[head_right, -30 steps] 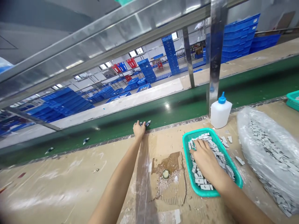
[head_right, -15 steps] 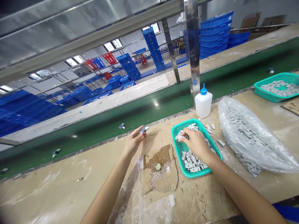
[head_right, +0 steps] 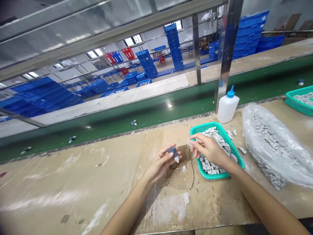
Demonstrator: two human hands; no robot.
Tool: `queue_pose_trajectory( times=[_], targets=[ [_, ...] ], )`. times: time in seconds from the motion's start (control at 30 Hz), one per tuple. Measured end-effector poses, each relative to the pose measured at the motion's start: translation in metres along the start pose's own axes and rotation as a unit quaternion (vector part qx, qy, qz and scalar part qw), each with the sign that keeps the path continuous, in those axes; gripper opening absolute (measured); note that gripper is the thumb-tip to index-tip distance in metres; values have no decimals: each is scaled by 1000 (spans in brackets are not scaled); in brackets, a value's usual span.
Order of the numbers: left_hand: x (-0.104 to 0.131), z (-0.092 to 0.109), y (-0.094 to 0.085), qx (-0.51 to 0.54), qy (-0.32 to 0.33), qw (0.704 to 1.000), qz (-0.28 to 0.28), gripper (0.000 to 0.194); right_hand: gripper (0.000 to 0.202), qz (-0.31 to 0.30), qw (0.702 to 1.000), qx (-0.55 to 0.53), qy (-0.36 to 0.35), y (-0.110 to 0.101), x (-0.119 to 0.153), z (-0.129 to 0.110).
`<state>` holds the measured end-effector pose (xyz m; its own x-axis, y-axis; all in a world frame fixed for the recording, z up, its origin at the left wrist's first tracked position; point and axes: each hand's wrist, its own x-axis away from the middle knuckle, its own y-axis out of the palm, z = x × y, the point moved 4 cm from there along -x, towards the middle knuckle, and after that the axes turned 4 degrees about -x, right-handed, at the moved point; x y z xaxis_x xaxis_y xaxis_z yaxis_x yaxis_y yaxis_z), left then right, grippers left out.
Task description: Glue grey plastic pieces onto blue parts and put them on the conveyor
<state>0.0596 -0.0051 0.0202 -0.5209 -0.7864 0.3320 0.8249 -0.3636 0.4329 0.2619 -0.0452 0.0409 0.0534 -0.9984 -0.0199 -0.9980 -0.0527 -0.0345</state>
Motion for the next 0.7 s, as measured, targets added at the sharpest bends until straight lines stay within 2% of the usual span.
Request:
queue_pose_trajectory(
  times=[0.07, 0.13, 0.27, 0.37, 0.53, 0.6, 0.7],
  targets=[
    [3, -2, 1, -12, 12, 1000, -4, 51, 40, -49, 999, 10, 14, 20, 2, -1],
    [3, -4, -1, -32, 30, 999, 2, 54, 35, -73, 996, 38, 18, 37, 1, 3],
    [2, -3, -13, -67, 67, 995, 20, 55, 24, -50, 997, 62, 19, 53, -6, 16],
    [0, 3, -32, -87, 85, 992, 46, 49, 20, -33, 994, 103, -26, 58, -10, 19],
    [-6, 22, -74, -133, 188, 962, 145, 42, 22, -15, 948, 292, -127, 63, -3, 15],
    [-10, 23, -83, -140, 198, 960, 143, 42, 22, -28, 931, 331, -149, 66, 1, 15],
    [-13, 20, -85, -127, 167, 971, 117, 45, 19, -60, 903, 372, -206, 71, 5, 14]
  ],
)
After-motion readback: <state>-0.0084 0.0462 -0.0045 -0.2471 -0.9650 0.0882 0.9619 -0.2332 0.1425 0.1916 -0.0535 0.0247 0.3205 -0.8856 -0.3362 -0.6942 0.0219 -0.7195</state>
